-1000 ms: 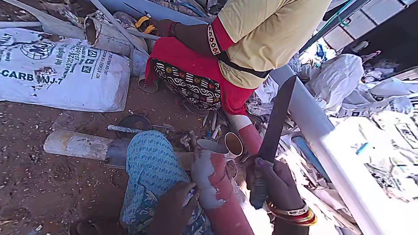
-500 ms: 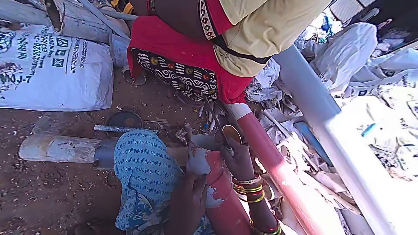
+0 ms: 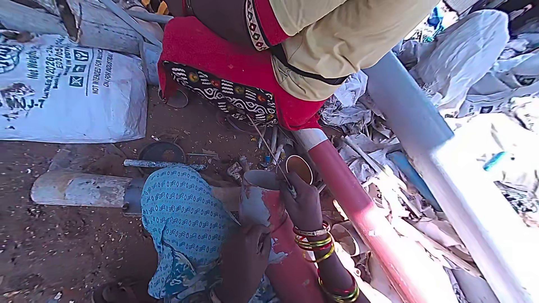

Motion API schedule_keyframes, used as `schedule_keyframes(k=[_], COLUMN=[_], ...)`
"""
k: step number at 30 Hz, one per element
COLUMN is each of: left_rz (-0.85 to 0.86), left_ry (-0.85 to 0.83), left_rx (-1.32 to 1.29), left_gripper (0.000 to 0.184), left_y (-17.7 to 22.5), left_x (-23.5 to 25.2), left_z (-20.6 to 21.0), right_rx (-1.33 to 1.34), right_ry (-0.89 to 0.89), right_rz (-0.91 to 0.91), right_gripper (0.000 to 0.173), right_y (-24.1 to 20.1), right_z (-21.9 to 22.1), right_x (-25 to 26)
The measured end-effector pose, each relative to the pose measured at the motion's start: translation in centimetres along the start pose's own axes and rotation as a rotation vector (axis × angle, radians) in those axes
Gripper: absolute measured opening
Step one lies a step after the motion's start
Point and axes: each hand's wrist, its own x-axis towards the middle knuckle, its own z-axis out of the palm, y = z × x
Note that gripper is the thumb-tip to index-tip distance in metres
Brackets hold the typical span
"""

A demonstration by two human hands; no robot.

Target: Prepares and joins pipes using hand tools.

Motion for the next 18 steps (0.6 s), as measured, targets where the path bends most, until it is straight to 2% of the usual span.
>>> schedule_keyframes(k=[6,8,11,14,18], left_rz=[0.285,0.332,0.257,0.154,0.18], left_ry=[0.07,0.101,0.152,0.1,0.079], left_rx=[0.09,0.132,0.197,0.188,0.171], left_gripper=[0.014,0.018,0.021,0.027,0.017], left_y=[0.6,0.2,-0.7,-1.8,-1.6], left_x=[-1.1,-1.4,-1.3,-0.6,0.0], left_z=[1.7,1.7,0.7,0.1,0.7], right_rx=[0.004,0.0,-0.015,-0.041,-0.041], right_ry=[-0.008,-0.014,-0.014,-0.016,-0.009], right_rz=[0.019,0.02,0.02,0.037,0.042], right_gripper=[0.025,0.025,0.025,0.025,0.025], right_y=[-0.1,-0.2,-0.3,-0.6,-0.6], right_z=[0.0,0.0,-0.1,0.0,0.1], right_x=[0.0,0.0,0.0,0.0,0.0])
